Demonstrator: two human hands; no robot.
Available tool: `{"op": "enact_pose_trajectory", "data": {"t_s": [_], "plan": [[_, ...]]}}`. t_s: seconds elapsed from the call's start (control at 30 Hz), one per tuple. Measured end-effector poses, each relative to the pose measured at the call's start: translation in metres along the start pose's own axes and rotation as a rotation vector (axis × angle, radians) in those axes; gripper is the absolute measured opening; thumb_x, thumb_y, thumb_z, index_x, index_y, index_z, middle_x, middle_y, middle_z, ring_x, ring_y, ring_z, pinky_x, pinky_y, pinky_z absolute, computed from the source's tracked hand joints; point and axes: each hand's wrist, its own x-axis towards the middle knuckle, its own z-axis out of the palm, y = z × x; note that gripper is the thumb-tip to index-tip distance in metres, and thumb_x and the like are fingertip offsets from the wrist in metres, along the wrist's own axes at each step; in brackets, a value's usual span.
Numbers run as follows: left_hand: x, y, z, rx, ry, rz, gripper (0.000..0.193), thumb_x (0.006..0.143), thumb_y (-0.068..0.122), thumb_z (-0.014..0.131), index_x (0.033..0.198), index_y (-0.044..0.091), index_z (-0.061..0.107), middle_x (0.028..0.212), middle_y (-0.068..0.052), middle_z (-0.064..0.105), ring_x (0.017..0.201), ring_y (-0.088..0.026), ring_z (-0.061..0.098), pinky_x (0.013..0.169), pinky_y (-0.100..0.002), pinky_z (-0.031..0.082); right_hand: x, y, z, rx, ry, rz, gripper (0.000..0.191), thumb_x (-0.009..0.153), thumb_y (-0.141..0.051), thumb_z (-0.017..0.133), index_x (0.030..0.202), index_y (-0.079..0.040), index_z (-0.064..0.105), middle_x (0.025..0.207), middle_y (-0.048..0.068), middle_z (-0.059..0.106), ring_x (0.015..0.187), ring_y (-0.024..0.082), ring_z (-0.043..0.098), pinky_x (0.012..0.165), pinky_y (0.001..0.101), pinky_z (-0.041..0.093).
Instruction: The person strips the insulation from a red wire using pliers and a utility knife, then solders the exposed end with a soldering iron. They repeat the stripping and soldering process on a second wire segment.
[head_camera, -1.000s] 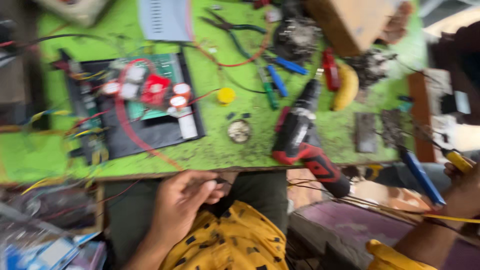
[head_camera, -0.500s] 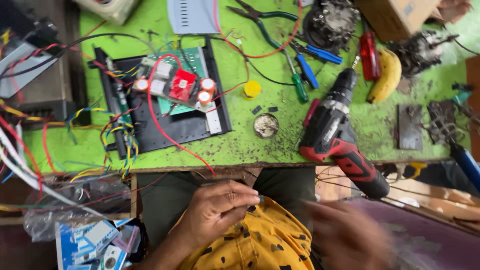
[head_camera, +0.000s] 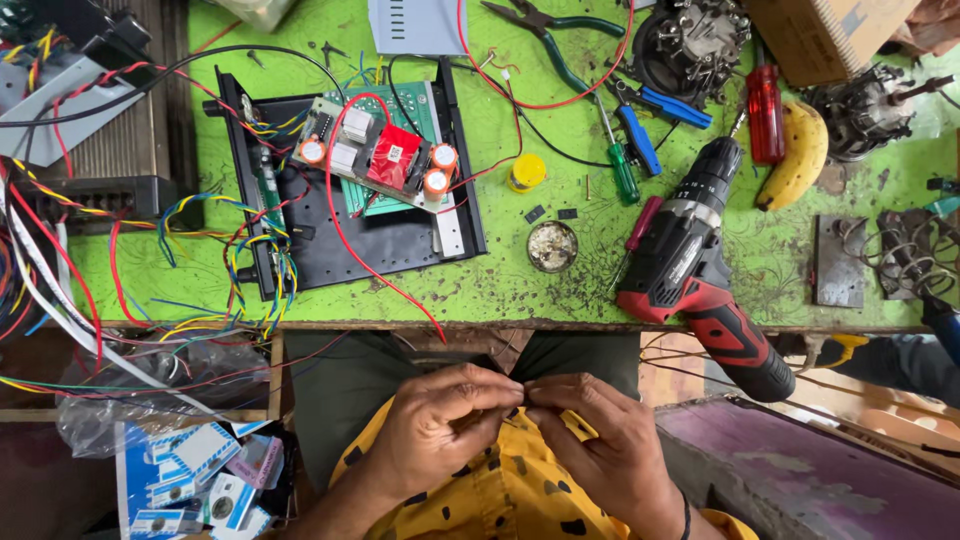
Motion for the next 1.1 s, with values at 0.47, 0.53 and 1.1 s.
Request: {"op": "enact_pose_trajectory", "data": {"t_s": [0.47, 0.53, 1.1], "plan": [[0.007, 0.002, -0.011, -0.029, -0.101, 0.007, 0.025, 0.085, -0.007, 0.072, 0.108, 0.003, 0.076, 0.106, -0.009, 0.077, 0.095, -0.021, 0.078, 0.083, -0.031, 0.062, 0.000, 0.001, 0.001, -0.112, -0.131, -0.087, 0.026, 0.083, -0.001, 0.077, 0.106, -0.004, 0.066, 0.100, 0.009, 0.072, 0.085, 0.027, 0.074, 0.068, 0.0338, 0.060], [0.006, 0.000, -0.015, -0.057, -0.149, -0.009, 0.025, 0.086, -0.007, 0.073, 0.109, 0.003, 0.075, 0.106, -0.010, 0.077, 0.096, -0.022, 0.078, 0.083, -0.031, 0.062, 0.000, 0.001, 0.000, -0.127, -0.158, -0.106, 0.026, 0.083, -0.001, 0.078, 0.107, -0.004, 0.066, 0.100, 0.010, 0.071, 0.085, 0.028, 0.073, 0.070, 0.0352, 0.060], [-0.002, -0.020, -0.014, -0.168, -0.052, 0.064, 0.012, 0.092, -0.001, 0.075, 0.103, 0.004, 0.077, 0.102, -0.008, 0.078, 0.094, -0.018, 0.078, 0.082, -0.028, 0.064, -0.019, 0.022, 0.025, 0.234, 0.083, -0.063, 0.018, 0.090, 0.008, 0.066, 0.101, 0.000, 0.055, 0.105, 0.018, 0.072, 0.088, 0.023, 0.072, 0.078, 0.0318, 0.059]]}}
